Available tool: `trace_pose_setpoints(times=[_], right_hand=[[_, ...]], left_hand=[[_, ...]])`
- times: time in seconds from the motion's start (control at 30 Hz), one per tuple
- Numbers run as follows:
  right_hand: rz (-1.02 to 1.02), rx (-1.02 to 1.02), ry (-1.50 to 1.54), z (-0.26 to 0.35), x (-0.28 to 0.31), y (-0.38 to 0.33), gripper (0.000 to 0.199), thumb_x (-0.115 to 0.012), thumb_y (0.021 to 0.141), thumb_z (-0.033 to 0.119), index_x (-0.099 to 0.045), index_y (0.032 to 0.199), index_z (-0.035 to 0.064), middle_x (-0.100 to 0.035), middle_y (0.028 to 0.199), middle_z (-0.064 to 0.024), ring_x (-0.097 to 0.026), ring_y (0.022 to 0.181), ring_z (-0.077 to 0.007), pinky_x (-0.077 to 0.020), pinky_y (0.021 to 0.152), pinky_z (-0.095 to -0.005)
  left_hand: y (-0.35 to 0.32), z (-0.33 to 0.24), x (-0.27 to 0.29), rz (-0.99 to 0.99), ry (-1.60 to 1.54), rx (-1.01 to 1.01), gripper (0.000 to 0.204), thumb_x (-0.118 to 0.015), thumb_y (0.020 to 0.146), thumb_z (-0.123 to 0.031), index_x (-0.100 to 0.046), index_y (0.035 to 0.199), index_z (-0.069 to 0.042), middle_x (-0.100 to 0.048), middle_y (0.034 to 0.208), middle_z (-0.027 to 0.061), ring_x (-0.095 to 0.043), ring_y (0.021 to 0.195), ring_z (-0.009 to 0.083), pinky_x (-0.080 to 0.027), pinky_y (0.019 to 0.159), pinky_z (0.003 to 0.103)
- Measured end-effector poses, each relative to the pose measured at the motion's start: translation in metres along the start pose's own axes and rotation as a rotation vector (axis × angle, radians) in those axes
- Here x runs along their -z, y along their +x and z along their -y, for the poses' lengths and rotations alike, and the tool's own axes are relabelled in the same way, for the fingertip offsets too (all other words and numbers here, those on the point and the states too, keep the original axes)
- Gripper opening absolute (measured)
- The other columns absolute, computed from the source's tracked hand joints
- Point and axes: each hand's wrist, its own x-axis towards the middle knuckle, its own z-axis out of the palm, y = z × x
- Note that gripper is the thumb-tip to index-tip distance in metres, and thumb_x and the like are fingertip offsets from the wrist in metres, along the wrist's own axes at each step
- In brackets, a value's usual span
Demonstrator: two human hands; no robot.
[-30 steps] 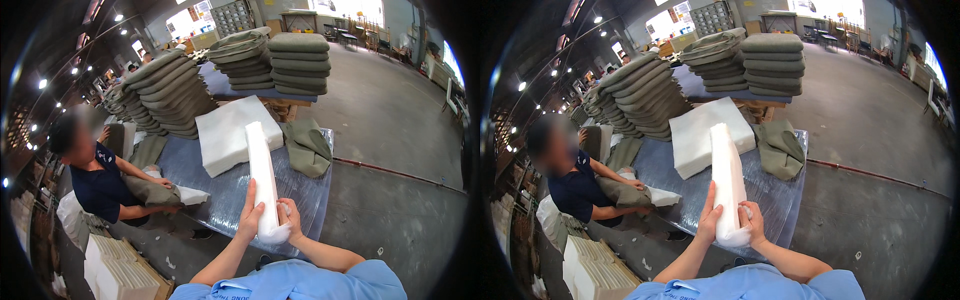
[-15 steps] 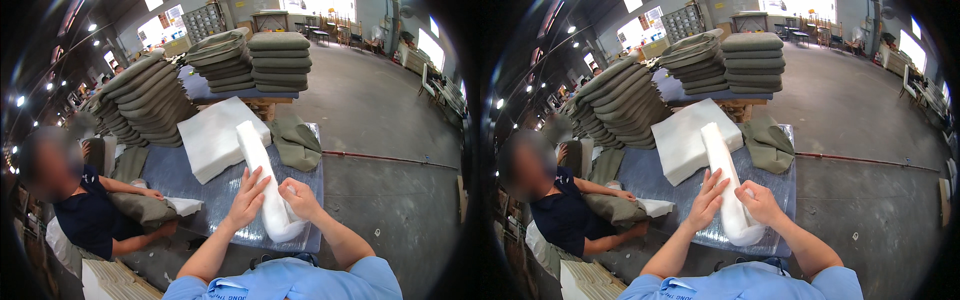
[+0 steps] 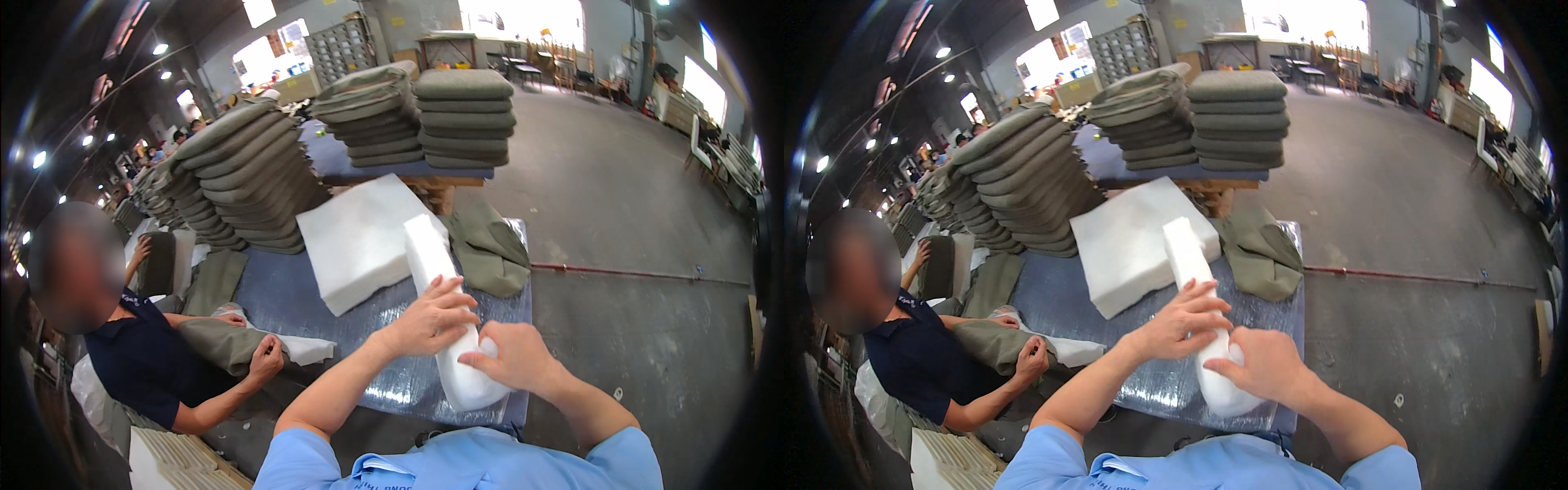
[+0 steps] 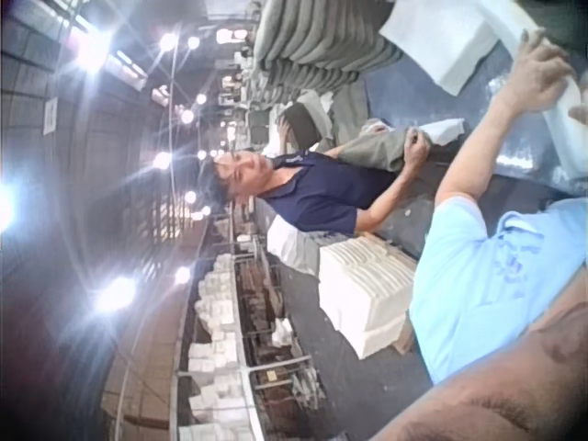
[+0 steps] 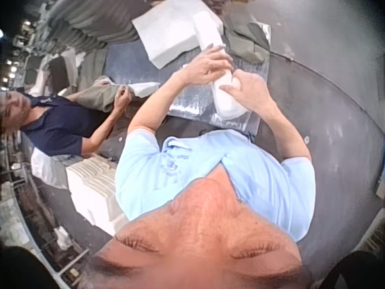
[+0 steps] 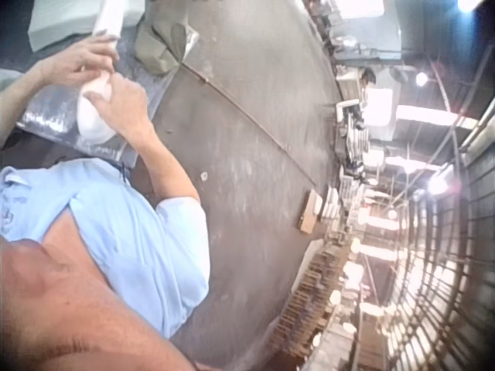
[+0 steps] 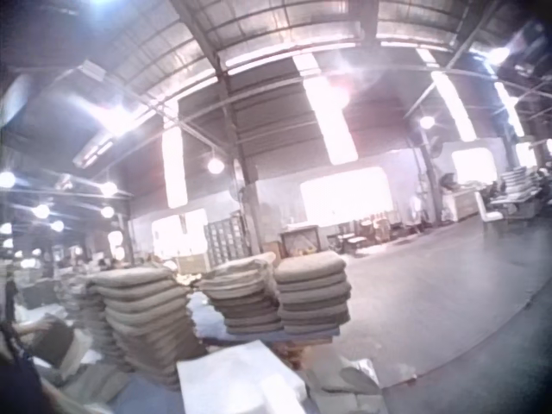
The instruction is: The person wraps a rectangular white foam block in a thin white sheet, folds the edges, and rolls the block into a compact cylinder. The person then holds the rolled foam while a coworker works nearby.
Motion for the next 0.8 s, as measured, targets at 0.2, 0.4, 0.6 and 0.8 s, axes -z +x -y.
trace_pose_setpoints(times=[0.2,0.4,0.6,0.8], right_hand=[[0.042,-0.023,-0.070,0.003,-0.016,0.002,0.047,-0.073,0.092,0.049,-0.069,0.092,0.0021,-0.074,0.087,-0.0196,-0.074,0.084,-0.0383,-0.0567,0.074,-0.0494],[-0.021,-0.001,0.248,-0.006,-0.033,0.002,0.031,-0.074,0.095,0.034,-0.071,0.094,0.0034,-0.073,0.083,-0.0170,-0.073,0.077,-0.0312,-0.0550,0.071,-0.0446],[-0.032,-0.257,0.902,-0.029,-0.065,0.008,0.018,-0.075,0.096,0.019,-0.069,0.093,0.0031,-0.067,0.079,-0.0011,-0.062,0.071,-0.0096,-0.0490,0.062,-0.0297],[-0.063,-0.328,1.114,-0.031,-0.075,0.012,0.013,-0.075,0.093,0.011,-0.067,0.088,0.0032,-0.066,0.079,0.0002,-0.059,0.069,-0.0076,-0.0465,0.060,-0.0273]], left_hand=[[0.000,0.005,-0.004,-0.016,-0.075,-0.027,0.016,-0.070,0.099,-0.024,-0.077,0.111,-0.017,-0.063,0.137,0.0071,-0.036,0.152,0.0431,-0.017,0.125,0.067],[-0.013,0.011,-0.005,-0.049,-0.162,0.006,0.008,-0.072,0.099,-0.024,-0.077,0.102,-0.018,-0.064,0.128,0.0025,-0.041,0.148,0.0359,-0.014,0.126,0.064],[-0.016,0.012,-0.009,-0.140,-0.121,0.031,0.007,-0.071,0.096,-0.019,-0.072,0.099,-0.012,-0.065,0.116,0.0021,-0.051,0.134,0.0278,-0.017,0.126,0.058],[-0.018,0.004,-0.010,-0.199,-0.110,0.044,0.006,-0.069,0.096,-0.018,-0.071,0.097,-0.012,-0.063,0.112,0.0030,-0.053,0.129,0.0263,-0.017,0.127,0.060]])
